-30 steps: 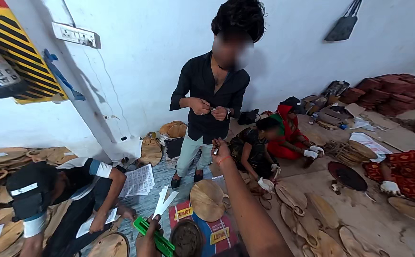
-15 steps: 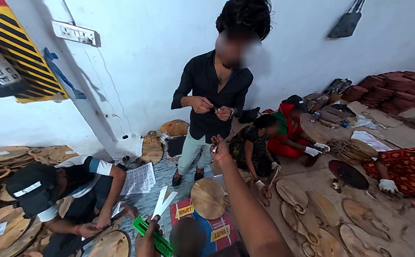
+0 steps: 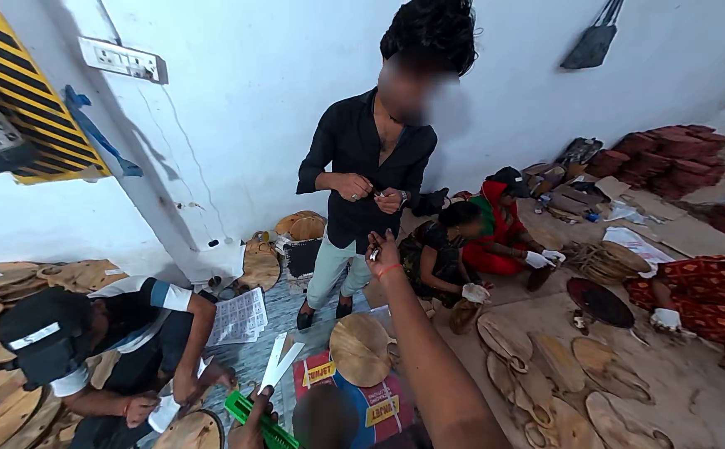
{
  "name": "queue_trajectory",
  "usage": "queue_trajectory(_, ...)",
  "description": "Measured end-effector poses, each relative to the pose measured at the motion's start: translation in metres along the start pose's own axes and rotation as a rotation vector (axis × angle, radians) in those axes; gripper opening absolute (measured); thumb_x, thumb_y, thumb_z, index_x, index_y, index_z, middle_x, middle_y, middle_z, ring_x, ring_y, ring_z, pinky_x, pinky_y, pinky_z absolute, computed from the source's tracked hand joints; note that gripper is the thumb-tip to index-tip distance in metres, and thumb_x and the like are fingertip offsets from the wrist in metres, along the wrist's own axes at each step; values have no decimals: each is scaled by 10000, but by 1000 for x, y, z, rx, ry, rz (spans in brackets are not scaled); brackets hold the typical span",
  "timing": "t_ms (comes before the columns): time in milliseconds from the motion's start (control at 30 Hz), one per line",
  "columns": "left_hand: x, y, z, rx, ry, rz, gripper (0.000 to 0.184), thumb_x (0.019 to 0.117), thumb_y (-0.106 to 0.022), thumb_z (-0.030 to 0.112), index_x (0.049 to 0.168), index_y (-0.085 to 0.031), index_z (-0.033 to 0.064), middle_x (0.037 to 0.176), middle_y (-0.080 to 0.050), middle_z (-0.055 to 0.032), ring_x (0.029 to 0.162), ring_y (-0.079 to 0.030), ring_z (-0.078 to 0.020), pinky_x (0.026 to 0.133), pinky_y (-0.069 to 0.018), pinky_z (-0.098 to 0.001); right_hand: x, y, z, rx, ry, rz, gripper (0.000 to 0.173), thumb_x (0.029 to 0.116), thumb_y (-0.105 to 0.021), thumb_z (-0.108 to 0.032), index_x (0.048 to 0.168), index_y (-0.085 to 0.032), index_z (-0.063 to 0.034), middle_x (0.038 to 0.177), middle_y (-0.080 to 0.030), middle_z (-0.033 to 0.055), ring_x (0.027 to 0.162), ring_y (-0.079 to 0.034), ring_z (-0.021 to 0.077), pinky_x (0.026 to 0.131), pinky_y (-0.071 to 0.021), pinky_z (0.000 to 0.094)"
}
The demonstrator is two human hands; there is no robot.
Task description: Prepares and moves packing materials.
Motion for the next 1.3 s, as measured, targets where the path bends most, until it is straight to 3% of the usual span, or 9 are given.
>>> queue_trajectory(100,2,1,-1,-1,4,0,51,1030,-530,11,1048,-575,26,693,-596,17,509,-546,-45,510,-516,-191,1,-3,-4,-6,2,4,486,1095,-361,-518,1244,-566,-103,963,-626,5,640,-517,38,533,-388,176)
queue_trajectory(500,5,4,-3,11,12,-25,45,1027,-537,13,1048,-565,41,743,-614,14,535,-549,-43,527,-518,-192,4,2,-3,19,-7,5,492,1094,-364,-521,1278,-548,-103,1032,-627,6,697,-529,44,574,-393,185)
queue_trajectory(600,0,0,1,-2,15,-27,47,1026,-534,8,1021,-562,45,728,-609,11,531,-548,-41,521,-518,-190,7,6,-2,16,-9,12,492,1093,-364,-521,1251,-569,-102,989,-629,4,666,-519,42,555,-387,185)
queue_trajectory(700,-23,-19,20,-17,55,77,91,1019,-548,-26,948,-554,31,675,-583,-23,475,-524,-56,461,-490,-176,5,7,-2,30,-8,10,477,1095,-366,-513,1240,-560,-101,970,-630,1,641,-519,37,531,-386,177)
queue_trajectory(833,0,0,-3,14,-1,-45,47,1028,-527,13,1018,-561,45,726,-608,21,534,-546,-34,529,-514,-185,6,6,-3,4,-1,6,462,1095,-374,-504,1236,-567,-108,964,-628,-8,640,-509,30,539,-386,178)
queue_trajectory(1167,4,2,-7,22,5,-34,64,1026,-529,9,1003,-575,47,715,-613,20,521,-541,-35,518,-512,-182,3,4,-1,62,18,-42,429,1082,-419,-511,1201,-578,-131,950,-630,-32,634,-519,12,542,-400,159)
queue_trajectory(1300,5,3,-9,17,10,-10,41,1031,-535,15,1028,-569,39,710,-610,17,514,-543,-41,512,-515,-190,-9,-1,2,96,0,-113,538,1063,-362,-602,1206,-595,-139,940,-660,-25,633,-559,31,532,-423,169)
Point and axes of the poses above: each hand's wrist, its own x-axis towards the middle knuckle, its own y-axis out of the back of the hand, z = x × y, the point moved 1 cm from there along x, towards the middle knuckle
